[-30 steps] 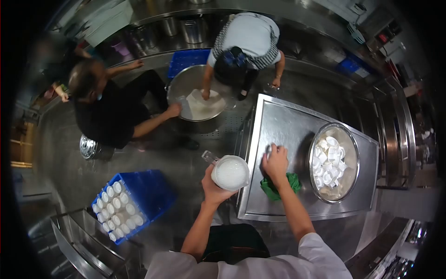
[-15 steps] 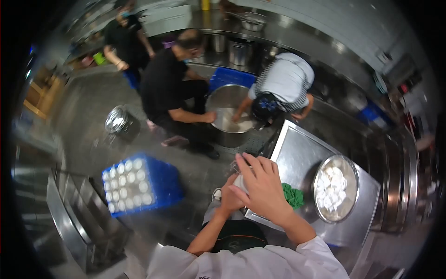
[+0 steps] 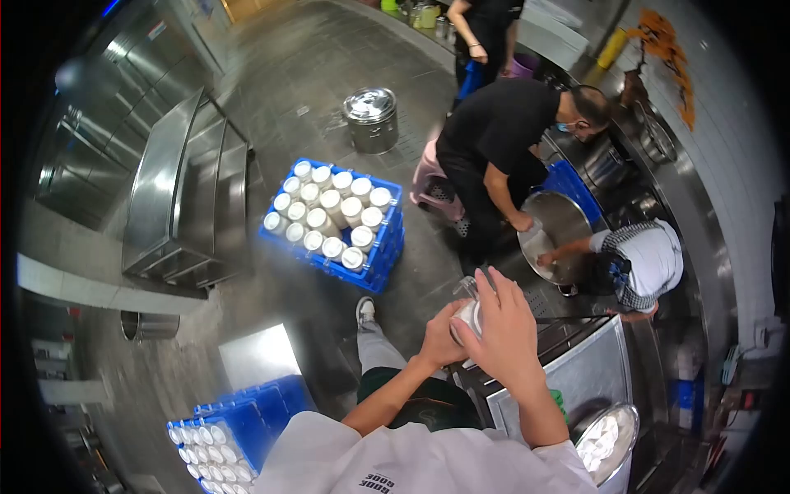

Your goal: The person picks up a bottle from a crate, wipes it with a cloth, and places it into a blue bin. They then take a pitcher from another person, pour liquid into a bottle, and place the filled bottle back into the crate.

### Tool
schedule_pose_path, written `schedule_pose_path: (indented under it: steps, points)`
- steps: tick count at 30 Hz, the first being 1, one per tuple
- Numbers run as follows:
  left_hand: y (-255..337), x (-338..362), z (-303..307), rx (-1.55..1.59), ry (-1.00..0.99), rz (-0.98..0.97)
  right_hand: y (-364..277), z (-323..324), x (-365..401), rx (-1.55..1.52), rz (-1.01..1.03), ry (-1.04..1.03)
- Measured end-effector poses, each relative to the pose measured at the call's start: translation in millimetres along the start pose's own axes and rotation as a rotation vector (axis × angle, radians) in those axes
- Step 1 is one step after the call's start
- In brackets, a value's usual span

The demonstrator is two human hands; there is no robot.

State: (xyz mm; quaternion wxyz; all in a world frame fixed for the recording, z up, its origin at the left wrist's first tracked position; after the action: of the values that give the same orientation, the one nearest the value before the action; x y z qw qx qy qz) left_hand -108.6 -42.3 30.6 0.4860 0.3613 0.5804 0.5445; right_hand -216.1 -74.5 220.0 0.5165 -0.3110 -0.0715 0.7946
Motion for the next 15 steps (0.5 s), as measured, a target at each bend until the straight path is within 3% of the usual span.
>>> schedule_pose_path:
  steps: [8, 10, 13, 15]
  points:
    - [-57, -98, 124, -0.153, 0.172, -0.220, -78, -122, -88, 0.141, 0.127, -0.098]
    - [-79, -124, 155, -0.115, 0.191, -0.197, -100, -152, -116, 0.180, 0.130, -0.130]
    - [-116, -160, 205, -0.089, 0.138, -0.122, -126, -200, -155, 0.213, -0.011, -0.397]
    - [-144, -186, 233, -0.105, 0.106, -0.161, -130, -239, -176, 0.192, 0.025, -0.370]
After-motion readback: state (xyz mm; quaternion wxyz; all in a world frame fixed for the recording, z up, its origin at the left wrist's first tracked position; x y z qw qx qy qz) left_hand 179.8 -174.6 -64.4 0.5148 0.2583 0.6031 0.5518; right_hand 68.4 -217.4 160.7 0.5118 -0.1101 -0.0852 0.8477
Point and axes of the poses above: each hand's wrist, its own x-axis away from the middle knuckle, its own z-axis out of the back of the hand, y = z × x, the point moved 3 cm from there along -x, towards the middle knuckle, and after that the axes turned 15 degrees about y, right-handed, at the moved point
